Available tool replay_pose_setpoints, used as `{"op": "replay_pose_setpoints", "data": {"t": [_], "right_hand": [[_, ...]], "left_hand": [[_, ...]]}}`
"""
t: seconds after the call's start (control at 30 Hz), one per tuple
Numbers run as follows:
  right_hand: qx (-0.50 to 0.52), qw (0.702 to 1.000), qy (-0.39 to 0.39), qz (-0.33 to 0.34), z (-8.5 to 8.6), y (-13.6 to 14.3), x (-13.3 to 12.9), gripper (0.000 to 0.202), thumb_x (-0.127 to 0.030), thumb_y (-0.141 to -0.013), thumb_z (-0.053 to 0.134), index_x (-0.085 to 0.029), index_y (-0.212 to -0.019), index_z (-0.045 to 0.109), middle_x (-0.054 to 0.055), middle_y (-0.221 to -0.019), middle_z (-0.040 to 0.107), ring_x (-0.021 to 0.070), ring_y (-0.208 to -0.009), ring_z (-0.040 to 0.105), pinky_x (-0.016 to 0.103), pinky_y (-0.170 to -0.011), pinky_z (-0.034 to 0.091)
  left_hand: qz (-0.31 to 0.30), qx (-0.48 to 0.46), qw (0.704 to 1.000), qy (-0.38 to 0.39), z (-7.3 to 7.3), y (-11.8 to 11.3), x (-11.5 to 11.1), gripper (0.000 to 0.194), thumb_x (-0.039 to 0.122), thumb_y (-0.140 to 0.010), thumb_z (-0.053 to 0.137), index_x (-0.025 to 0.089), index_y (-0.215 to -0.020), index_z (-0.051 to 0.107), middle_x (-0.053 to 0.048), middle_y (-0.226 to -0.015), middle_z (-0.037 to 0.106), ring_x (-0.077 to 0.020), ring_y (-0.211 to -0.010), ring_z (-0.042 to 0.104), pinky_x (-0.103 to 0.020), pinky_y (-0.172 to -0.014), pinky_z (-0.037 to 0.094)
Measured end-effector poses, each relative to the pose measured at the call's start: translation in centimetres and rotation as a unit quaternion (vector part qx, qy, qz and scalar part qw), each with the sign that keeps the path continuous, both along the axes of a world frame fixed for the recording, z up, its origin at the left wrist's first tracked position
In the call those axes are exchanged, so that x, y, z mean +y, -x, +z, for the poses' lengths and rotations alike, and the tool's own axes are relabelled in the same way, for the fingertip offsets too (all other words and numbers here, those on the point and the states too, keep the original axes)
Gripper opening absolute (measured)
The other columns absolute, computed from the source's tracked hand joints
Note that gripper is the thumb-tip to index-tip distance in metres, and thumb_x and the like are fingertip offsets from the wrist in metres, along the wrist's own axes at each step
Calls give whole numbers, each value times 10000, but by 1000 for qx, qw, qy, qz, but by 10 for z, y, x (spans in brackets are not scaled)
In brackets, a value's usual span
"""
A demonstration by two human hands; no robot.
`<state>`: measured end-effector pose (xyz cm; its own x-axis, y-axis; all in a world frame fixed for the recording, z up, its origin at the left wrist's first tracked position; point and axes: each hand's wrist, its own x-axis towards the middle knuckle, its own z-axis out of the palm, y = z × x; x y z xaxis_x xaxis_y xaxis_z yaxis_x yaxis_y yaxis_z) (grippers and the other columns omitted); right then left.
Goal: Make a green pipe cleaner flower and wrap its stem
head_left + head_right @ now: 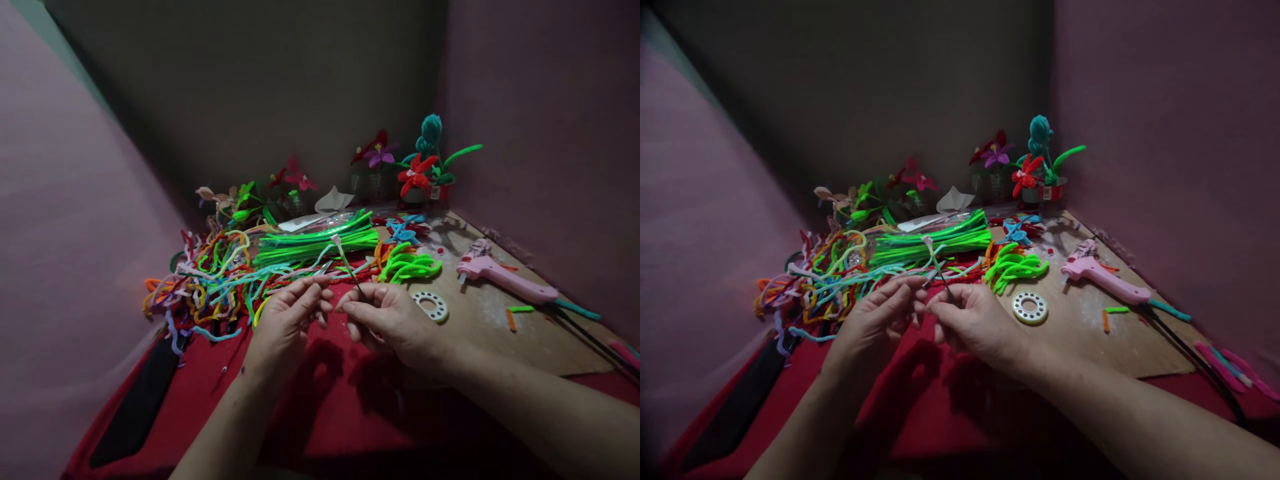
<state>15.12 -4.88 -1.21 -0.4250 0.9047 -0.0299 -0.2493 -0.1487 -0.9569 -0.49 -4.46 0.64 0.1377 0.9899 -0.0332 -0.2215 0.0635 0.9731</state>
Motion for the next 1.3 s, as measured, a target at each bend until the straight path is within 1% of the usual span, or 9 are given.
{"op": "replay_pose_setpoints", "data": {"t": [0.07,0.13,0.27,0.37,0.47,0.57,0.83,1.0,1.3], "right_hand": [[5,1000,4,13,-1,1,-1,205,-343,-768,578,-144,-723,554,-36,-506,548,26,-337,373,146,-324,245],[7,1000,11,24,0,2,-3,221,-350,-773,569,-144,-696,541,-33,-501,551,29,-338,386,146,-321,248],[16,999,26,38,1,2,-3,238,-354,-771,560,-141,-670,526,-33,-481,538,28,-328,377,145,-310,227],[41,998,27,39,0,0,-1,203,-347,-759,579,-147,-747,549,-31,-505,559,35,-333,393,147,-314,227],[72,997,21,35,-4,0,1,228,-365,-781,553,-145,-829,586,-37,-483,544,36,-326,371,145,-309,203],[90,995,22,33,-8,2,2,224,-350,-795,539,-139,-833,606,-60,-426,485,32,-302,317,148,-297,179],[144,988,53,33,-12,7,-1,210,-345,-796,556,-143,-833,605,-95,-380,385,27,-288,213,151,-286,165],[146,987,65,31,-13,8,-2,195,-337,-791,563,-145,-799,594,-98,-372,373,25,-284,204,148,-284,159],[153,985,65,43,-17,10,-3,194,-343,-789,565,-149,-787,577,-102,-395,363,22,-302,195,151,-300,146]], "left_hand": [[4,15,1000,-17,8,-4,5,239,253,-736,645,100,-920,650,-49,-722,627,-85,-582,551,-185,-533,434],[-14,30,999,-27,13,-10,9,250,266,-735,646,110,-930,656,-28,-663,602,-83,-549,526,-195,-521,422],[-37,46,997,-54,15,-21,14,214,259,-750,628,124,-912,666,1,-590,545,-79,-524,485,-183,-468,371],[-1,7,998,-70,15,-25,16,139,236,-741,635,124,-817,668,-2,-621,562,-70,-540,486,-169,-482,376],[31,-46,997,-53,15,-24,19,116,213,-716,659,122,-787,660,-16,-673,605,-59,-546,503,-158,-503,394],[33,-83,995,-36,14,-23,22,154,210,-701,674,128,-830,659,-14,-670,612,-49,-530,511,-148,-496,398],[49,-111,992,-39,7,-25,26,158,209,-636,726,112,-737,651,-7,-602,603,-51,-464,501,-145,-412,390],[34,-126,991,-20,4,-25,25,181,225,-606,752,114,-697,641,-14,-591,617,-57,-446,493,-152,-380,388],[39,-145,988,-21,-4,-25,18,215,256,-598,761,139,-704,616,4,-600,613,-44,-430,458,-138,-368,361]]}}
